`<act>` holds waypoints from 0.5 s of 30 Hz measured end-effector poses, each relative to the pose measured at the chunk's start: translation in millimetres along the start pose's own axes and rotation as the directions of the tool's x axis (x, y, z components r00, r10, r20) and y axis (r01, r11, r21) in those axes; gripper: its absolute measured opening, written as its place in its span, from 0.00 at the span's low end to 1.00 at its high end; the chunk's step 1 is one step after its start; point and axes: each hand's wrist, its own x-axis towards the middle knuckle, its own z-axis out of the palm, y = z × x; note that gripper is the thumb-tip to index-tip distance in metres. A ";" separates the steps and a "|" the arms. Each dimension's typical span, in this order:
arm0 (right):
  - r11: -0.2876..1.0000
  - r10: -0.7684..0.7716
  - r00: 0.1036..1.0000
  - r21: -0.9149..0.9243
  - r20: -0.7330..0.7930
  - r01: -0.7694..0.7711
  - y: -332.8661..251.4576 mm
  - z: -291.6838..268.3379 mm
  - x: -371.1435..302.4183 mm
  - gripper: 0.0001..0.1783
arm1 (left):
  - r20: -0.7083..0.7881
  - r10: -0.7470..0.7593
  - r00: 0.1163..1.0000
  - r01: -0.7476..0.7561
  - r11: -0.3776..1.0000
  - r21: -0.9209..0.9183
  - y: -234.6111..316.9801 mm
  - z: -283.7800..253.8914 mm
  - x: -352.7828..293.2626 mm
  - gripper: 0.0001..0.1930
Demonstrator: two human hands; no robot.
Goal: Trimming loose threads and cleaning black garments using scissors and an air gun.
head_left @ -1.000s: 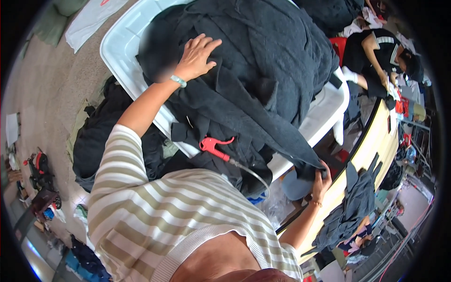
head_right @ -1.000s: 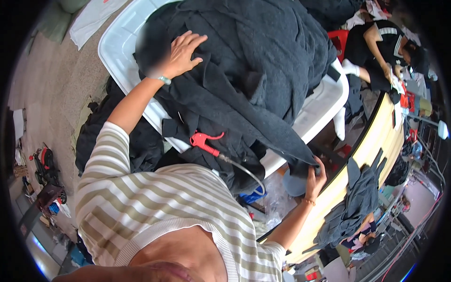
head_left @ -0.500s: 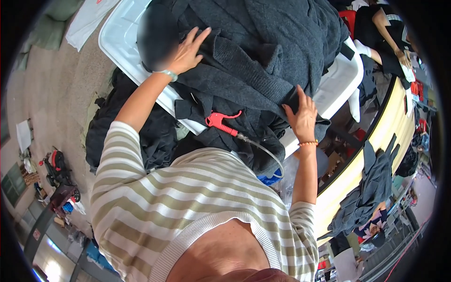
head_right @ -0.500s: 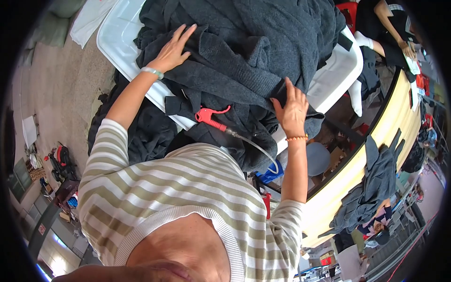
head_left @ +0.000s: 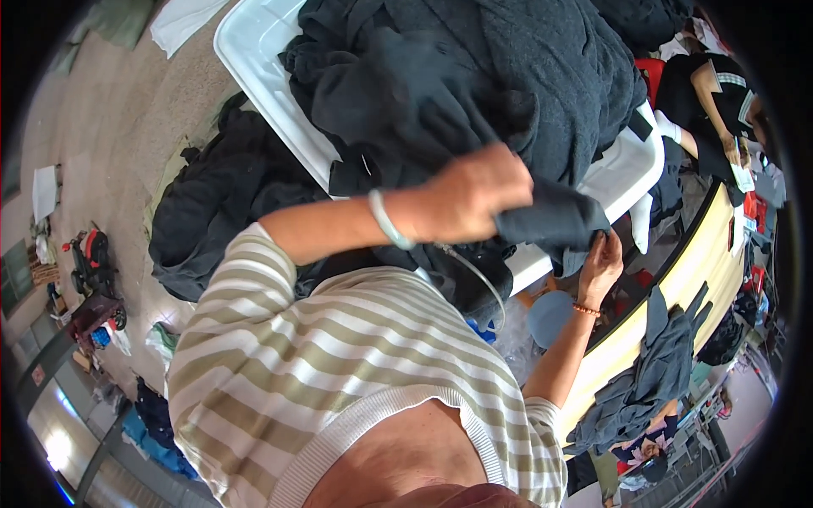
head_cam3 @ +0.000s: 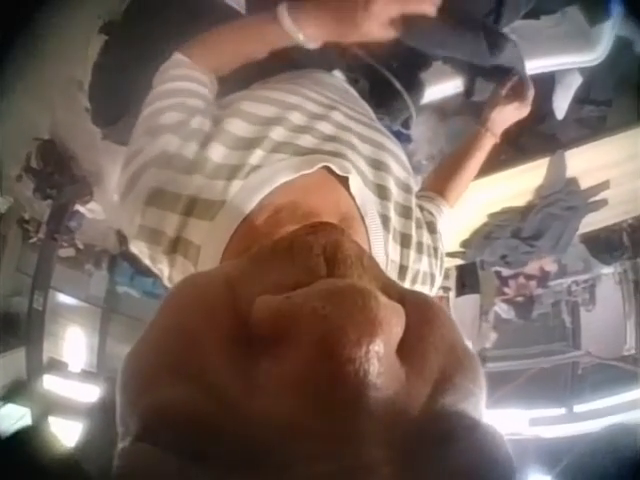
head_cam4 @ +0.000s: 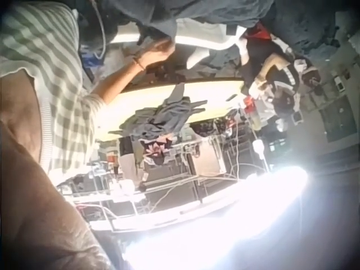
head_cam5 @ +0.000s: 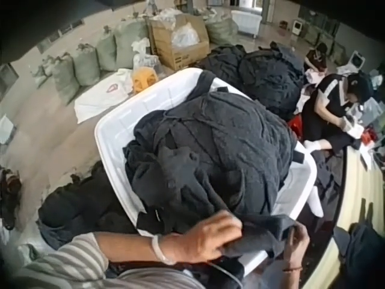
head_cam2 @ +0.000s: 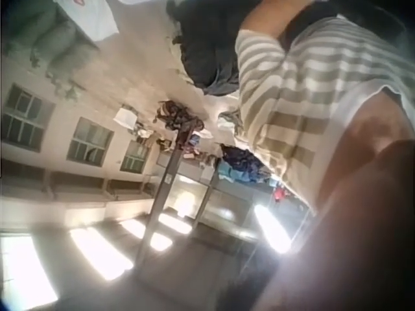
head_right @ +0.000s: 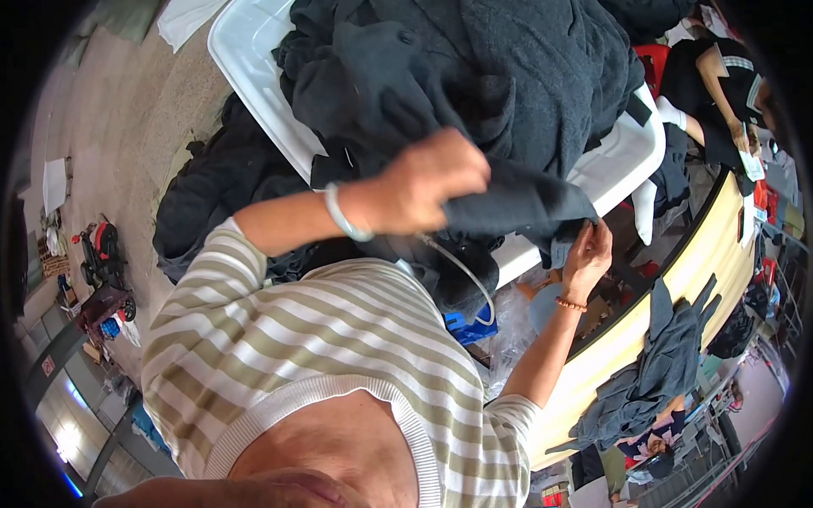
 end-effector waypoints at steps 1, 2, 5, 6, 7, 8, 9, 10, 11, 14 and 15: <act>1.000 -0.029 0.999 -0.002 0.013 0.029 -3.4 -4.0 0.9 0.12 | 0.105 0.020 0.994 -0.013 0.998 -0.061 14.3 23.0 -7.8 0.16; 0.999 -0.045 0.999 -0.015 0.017 0.045 -3.4 -9.1 0.0 0.14 | 0.212 0.055 0.976 -0.025 0.990 -0.141 19.5 47.4 -19.5 0.17; 0.991 -0.090 0.996 0.097 0.025 0.087 -26.9 -13.9 -9.0 0.17 | 0.413 0.039 0.910 -0.101 0.987 0.129 22.4 86.5 -55.2 0.20; 0.985 -0.131 0.991 0.120 0.030 0.126 -33.4 -14.7 -13.2 0.18 | 0.530 -0.004 0.848 -0.027 0.998 0.051 20.2 79.6 -62.7 0.20; 0.985 -0.164 0.985 0.069 0.063 0.159 -43.2 -16.6 -18.0 0.18 | 0.565 -0.077 0.821 0.064 0.997 0.043 16.8 73.1 -67.2 0.20; 0.983 -0.185 0.978 0.015 0.096 0.184 -51.6 -17.6 -25.7 0.19 | 0.607 -0.141 0.782 0.153 0.988 0.032 11.7 66.0 -71.6 0.20; 0.975 -0.218 0.970 0.069 0.109 0.212 -58.5 -13.6 -32.0 0.21 | 0.535 -0.098 0.839 0.017 0.988 0.156 4.8 51.8 -75.8 0.20; 0.964 -0.265 0.955 0.072 0.129 0.258 -66.7 -8.9 -38.1 0.26 | 0.460 -0.038 0.887 -0.108 0.952 0.287 -3.7 37.0 -80.7 0.21; 0.939 -0.345 0.921 0.071 0.179 0.338 -70.8 -1.9 -43.2 0.32 | 0.451 -0.111 0.886 -0.075 0.924 0.374 -11.5 25.0 -86.4 0.23; 0.905 -0.422 0.872 0.060 0.248 0.421 -91.2 26.8 -59.0 0.50 | 0.318 -0.364 0.875 0.118 0.799 0.589 -25.9 -6.0 -106.8 0.37; 0.893 -0.442 0.864 0.023 0.241 0.450 -100.3 34.5 -59.7 0.52 | 0.256 -0.409 0.876 0.183 0.772 0.609 -32.1 -11.6 -116.3 0.47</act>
